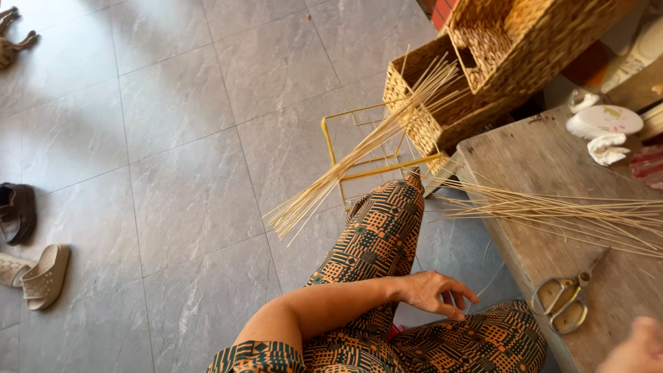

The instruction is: The person sits on a low stool and repeatedly heats thin bamboo sticks with a handheld blowtorch. They pick up sticks from a pile on a wooden table, pass them through the flame, and place them back down. The person also briefly uses pliers to adjust the torch nozzle.

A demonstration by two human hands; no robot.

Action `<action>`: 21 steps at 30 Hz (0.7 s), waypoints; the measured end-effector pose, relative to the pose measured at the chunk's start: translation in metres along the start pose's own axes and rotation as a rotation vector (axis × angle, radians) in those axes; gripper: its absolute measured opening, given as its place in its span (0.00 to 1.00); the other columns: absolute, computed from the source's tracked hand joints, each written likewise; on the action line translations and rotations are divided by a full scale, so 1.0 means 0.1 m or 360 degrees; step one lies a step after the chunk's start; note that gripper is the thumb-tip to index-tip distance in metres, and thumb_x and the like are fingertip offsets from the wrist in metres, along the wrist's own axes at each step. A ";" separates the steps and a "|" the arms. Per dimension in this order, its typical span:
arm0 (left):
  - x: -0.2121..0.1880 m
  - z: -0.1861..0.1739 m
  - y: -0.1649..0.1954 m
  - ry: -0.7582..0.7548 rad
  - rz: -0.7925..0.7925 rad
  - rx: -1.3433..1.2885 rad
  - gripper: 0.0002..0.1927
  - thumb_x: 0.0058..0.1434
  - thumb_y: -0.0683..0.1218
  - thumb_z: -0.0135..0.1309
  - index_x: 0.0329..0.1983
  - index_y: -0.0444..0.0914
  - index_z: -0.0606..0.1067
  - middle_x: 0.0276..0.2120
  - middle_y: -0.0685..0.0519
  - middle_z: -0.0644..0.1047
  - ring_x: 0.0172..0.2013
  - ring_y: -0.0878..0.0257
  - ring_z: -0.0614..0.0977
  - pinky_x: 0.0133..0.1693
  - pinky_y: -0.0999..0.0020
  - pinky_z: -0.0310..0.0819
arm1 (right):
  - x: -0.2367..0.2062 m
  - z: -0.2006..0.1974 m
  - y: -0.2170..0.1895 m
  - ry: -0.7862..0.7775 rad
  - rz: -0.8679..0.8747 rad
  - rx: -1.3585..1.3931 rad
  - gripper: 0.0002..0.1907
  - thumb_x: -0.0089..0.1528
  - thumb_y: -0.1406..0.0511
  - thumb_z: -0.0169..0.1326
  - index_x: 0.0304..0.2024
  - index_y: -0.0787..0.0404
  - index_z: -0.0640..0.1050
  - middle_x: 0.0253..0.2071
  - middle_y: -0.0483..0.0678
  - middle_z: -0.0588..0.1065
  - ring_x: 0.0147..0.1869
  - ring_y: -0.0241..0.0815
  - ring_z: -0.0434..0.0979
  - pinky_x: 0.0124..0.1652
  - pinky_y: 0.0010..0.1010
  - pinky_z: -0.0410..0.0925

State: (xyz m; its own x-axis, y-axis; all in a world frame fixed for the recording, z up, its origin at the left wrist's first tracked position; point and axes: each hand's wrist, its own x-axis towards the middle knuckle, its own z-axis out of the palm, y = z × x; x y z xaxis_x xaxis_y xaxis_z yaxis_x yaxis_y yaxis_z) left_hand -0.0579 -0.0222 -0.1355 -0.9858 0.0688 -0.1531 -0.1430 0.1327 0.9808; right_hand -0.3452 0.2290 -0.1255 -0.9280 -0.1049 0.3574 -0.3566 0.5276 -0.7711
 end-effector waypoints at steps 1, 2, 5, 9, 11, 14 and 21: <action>0.00 0.01 -0.01 0.0001 0.0016 -0.0006 0.35 0.60 0.63 0.59 0.68 0.45 0.71 0.51 0.50 0.83 0.48 0.59 0.85 0.55 0.61 0.79 | -0.13 0.06 -0.01 -0.0070 -0.0019 -0.0025 0.27 0.66 0.63 0.64 0.64 0.64 0.71 0.66 0.62 0.68 0.68 0.58 0.69 0.66 0.49 0.64; 0.01 0.02 -0.02 0.0004 0.0021 0.0024 0.35 0.60 0.63 0.58 0.68 0.45 0.72 0.50 0.51 0.83 0.48 0.60 0.85 0.55 0.61 0.79 | -0.25 0.13 -0.04 -0.0153 -0.0058 -0.0064 0.27 0.66 0.63 0.63 0.64 0.64 0.71 0.66 0.63 0.67 0.68 0.58 0.68 0.66 0.49 0.64; 0.02 0.02 -0.01 0.0022 0.0060 0.0077 0.34 0.61 0.62 0.59 0.67 0.45 0.72 0.50 0.52 0.83 0.48 0.61 0.86 0.54 0.62 0.79 | -0.44 0.22 -0.14 -0.0275 -0.0342 -0.0256 0.25 0.68 0.61 0.62 0.63 0.63 0.71 0.66 0.63 0.66 0.70 0.60 0.66 0.68 0.51 0.61; -0.04 0.00 0.03 0.0095 0.0113 0.0105 0.31 0.61 0.59 0.59 0.65 0.45 0.74 0.48 0.54 0.84 0.46 0.62 0.86 0.52 0.63 0.80 | -0.58 0.34 -0.27 -0.0329 -0.0632 -0.0547 0.25 0.67 0.57 0.64 0.61 0.60 0.73 0.65 0.61 0.66 0.71 0.61 0.63 0.69 0.53 0.58; -0.04 0.01 0.06 0.0139 0.0145 0.0133 0.29 0.62 0.58 0.59 0.64 0.45 0.74 0.47 0.54 0.84 0.45 0.63 0.86 0.52 0.65 0.81 | -0.61 0.33 -0.31 -0.0320 -0.0654 -0.0613 0.24 0.67 0.57 0.64 0.61 0.58 0.73 0.65 0.61 0.66 0.72 0.61 0.63 0.70 0.55 0.58; -0.05 -0.05 0.10 0.0226 0.0216 0.0140 0.26 0.64 0.57 0.58 0.63 0.45 0.75 0.45 0.54 0.84 0.44 0.63 0.87 0.51 0.66 0.82 | -0.64 0.35 -0.36 -0.0283 -0.0668 -0.0604 0.23 0.67 0.58 0.63 0.61 0.57 0.74 0.65 0.61 0.66 0.73 0.62 0.63 0.71 0.56 0.58; 0.08 -0.30 0.29 0.0460 0.0406 0.0245 0.19 0.67 0.54 0.57 0.59 0.44 0.77 0.47 0.52 0.84 0.46 0.62 0.87 0.52 0.66 0.81 | -0.70 0.35 -0.52 -0.0225 -0.0616 -0.0489 0.20 0.67 0.63 0.62 0.60 0.58 0.74 0.67 0.62 0.67 0.73 0.63 0.64 0.71 0.57 0.59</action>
State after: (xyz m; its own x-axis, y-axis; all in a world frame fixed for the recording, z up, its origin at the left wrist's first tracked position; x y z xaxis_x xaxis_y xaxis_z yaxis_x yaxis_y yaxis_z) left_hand -0.0725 -0.0479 -0.1042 -0.9752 -0.1588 0.1540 0.1020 0.2950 0.9501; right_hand -0.2655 0.1794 -0.1294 -0.7474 -0.4434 0.4948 -0.6486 0.6485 -0.3985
